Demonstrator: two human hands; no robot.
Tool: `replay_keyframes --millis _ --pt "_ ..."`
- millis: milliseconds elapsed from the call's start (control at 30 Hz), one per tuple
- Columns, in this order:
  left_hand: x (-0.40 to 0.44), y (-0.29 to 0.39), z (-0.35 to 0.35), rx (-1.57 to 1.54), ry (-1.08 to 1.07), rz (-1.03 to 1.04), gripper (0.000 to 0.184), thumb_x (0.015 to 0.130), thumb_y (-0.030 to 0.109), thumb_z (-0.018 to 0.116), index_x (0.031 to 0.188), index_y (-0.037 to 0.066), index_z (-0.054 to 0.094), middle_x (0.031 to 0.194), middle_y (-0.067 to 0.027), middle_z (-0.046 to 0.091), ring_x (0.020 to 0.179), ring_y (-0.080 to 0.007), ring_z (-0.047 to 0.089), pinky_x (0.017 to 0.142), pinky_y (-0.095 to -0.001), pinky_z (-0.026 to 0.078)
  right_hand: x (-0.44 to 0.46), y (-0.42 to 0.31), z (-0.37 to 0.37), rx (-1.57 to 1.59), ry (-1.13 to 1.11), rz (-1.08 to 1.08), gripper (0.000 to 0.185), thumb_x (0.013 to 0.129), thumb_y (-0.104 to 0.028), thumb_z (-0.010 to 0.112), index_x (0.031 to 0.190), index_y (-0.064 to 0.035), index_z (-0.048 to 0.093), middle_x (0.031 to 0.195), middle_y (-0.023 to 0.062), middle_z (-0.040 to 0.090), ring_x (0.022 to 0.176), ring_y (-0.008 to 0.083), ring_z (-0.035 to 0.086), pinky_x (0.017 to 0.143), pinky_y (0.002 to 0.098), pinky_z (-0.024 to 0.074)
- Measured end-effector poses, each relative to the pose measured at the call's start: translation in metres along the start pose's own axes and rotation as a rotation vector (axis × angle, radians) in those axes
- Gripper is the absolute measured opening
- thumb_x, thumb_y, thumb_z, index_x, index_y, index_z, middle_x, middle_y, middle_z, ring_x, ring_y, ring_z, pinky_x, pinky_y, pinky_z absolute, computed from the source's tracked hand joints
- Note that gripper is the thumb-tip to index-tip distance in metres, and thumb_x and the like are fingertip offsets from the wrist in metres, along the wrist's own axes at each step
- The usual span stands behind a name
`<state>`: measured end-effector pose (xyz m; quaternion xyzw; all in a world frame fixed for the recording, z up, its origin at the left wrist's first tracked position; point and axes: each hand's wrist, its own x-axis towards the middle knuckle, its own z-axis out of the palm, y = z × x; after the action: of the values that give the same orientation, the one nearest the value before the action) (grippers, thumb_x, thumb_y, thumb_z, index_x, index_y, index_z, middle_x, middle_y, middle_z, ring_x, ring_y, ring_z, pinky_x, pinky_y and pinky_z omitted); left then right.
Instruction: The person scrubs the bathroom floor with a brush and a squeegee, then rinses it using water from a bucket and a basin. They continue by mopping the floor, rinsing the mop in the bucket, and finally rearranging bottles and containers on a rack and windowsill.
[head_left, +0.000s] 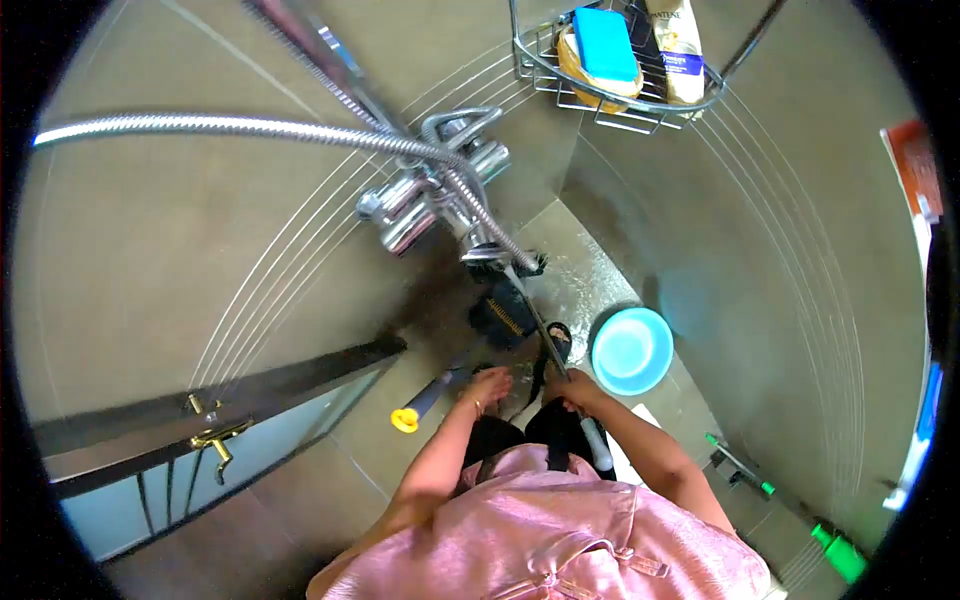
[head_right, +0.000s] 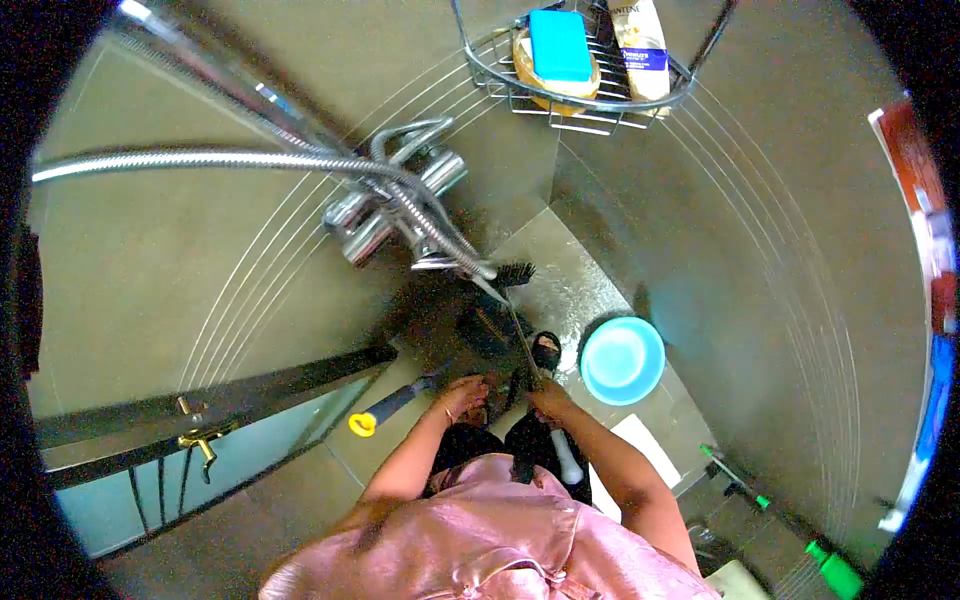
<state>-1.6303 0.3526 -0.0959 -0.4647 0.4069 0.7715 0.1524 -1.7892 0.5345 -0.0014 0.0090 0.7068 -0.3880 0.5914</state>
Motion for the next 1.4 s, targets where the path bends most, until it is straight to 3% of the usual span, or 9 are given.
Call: replay_keyframes --millis 133,267,367,400,533,667,900,1067,1400 --pt "-0.008 -0.02 -0.084 -0.235 -0.04 -0.11 0.038 0.083 0.026 0.05 0.114 0.004 0.046 0.103 -0.011 0.056 0.093 -0.0245 0.054 0.081 -0.0357 0.045 -0.055 -0.01 0.031 -0.048 0.048 0.076 0.024 0.075 -0.022 0.056 0.083 -0.0009 0.049 0.056 0.0039 0.048 0.042 0.0109 0.046 0.036 0.0243 0.0375" --pt "-0.041 0.035 -0.101 -0.68 -0.178 -0.199 0.06 0.087 0.049 0.029 0.114 -0.004 0.04 0.105 -0.0206 0.051 0.094 -0.0343 0.052 0.082 -0.0445 0.043 -0.095 0.014 0.063 -0.02 0.125 0.076 0.024 0.077 -0.019 0.056 0.091 0.0001 0.048 0.057 0.0013 0.046 0.042 0.0085 0.044 0.037 0.0229 0.0359" --pt "-0.066 0.071 -0.074 -0.714 -0.166 -0.258 0.068 0.082 0.056 0.034 0.113 -0.003 0.041 0.106 -0.0205 0.05 0.099 -0.0352 0.049 0.088 -0.0459 0.039 -0.123 0.029 0.084 -0.002 0.156 0.037 0.025 0.077 -0.019 0.055 0.092 0.0004 0.05 0.061 0.004 0.049 0.045 0.0115 0.047 0.039 0.0252 0.04" --pt "-0.065 0.072 -0.073 -0.68 -0.224 -0.188 0.068 0.072 0.051 0.056 0.108 -0.006 0.044 0.114 -0.0238 0.045 0.106 -0.0371 0.045 0.092 -0.0475 0.036 -0.13 0.034 0.09 0.04 0.16 0.052 0.024 0.077 -0.016 0.055 0.093 0.001 0.05 0.06 0.0031 0.047 0.045 0.0113 0.046 0.038 0.0252 0.0385" --pt "-0.061 0.08 -0.057 -0.625 -0.107 -0.177 0.044 0.075 0.035 0.057 0.093 -0.005 0.053 0.098 -0.0242 0.055 0.092 -0.0366 0.054 0.084 -0.0452 0.044 -0.146 0.063 0.113 0.161 0.238 0.078 0.022 0.077 -0.014 0.055 0.092 0.0016 0.052 0.059 0.0025 0.048 0.043 0.0108 0.045 0.037 0.0247 0.0356" --pt "-0.026 0.072 -0.075 -0.761 -0.344 -0.436 0.024 0.074 0.018 0.058 0.084 -0.004 0.056 0.083 -0.0238 0.058 0.081 -0.0374 0.058 0.078 -0.0425 0.049 -0.164 0.068 0.125 0.331 0.258 0.062 0.014 0.078 -0.015 0.055 0.079 -0.0021 0.049 0.057 0.0012 0.045 0.042 0.0094 0.043 0.037 0.0221 0.0346" --pt "-0.016 0.066 -0.065 -0.529 -0.25 -0.296 0.02 0.071 0.003 0.057 0.086 -0.003 0.047 0.091 -0.0153 0.053 0.088 -0.0311 0.051 0.078 -0.0419 0.049 -0.138 0.084 0.093 1.531 -0.15 0.057 0.027 0.087 -0.018 0.042 0.107 0.0005 0.042 0.061 -0.0022 0.039 0.043 0.0023 0.031 0.033 0.0132 0.0251" --pt "-0.033 0.087 -0.074 -0.442 -0.4 -0.473 0.034 0.077 0.011 0.047 0.101 -0.013 0.045 0.077 -0.0199 0.058 0.07 -0.0238 0.062 0.057 -0.0283 0.055 -0.035 0.087 0.094 0.854 0.186 0.19 0.022 0.09 -0.023 0.034 0.075 -0.0075 0.036 0.056 0.0016 0.039 0.04 0.0096 0.032 0.032 0.0213 0.0279" --pt "-0.023 0.088 -0.083 -0.392 -0.418 -0.575 0.039 0.079 0.02 0.043 0.115 0.004 0.044 0.073 -0.0092 0.059 0.053 -0.0138 0.058 0.042 -0.0242 0.049 0.038 0.059 0.089 0.89 0.262 0.224 0.025 0.085 -0.02 0.045 0.062 -0.0095 0.041 0.047 -0.0007 0.033 0.035 0.0086 0.028 0.03 0.022 0.0242"
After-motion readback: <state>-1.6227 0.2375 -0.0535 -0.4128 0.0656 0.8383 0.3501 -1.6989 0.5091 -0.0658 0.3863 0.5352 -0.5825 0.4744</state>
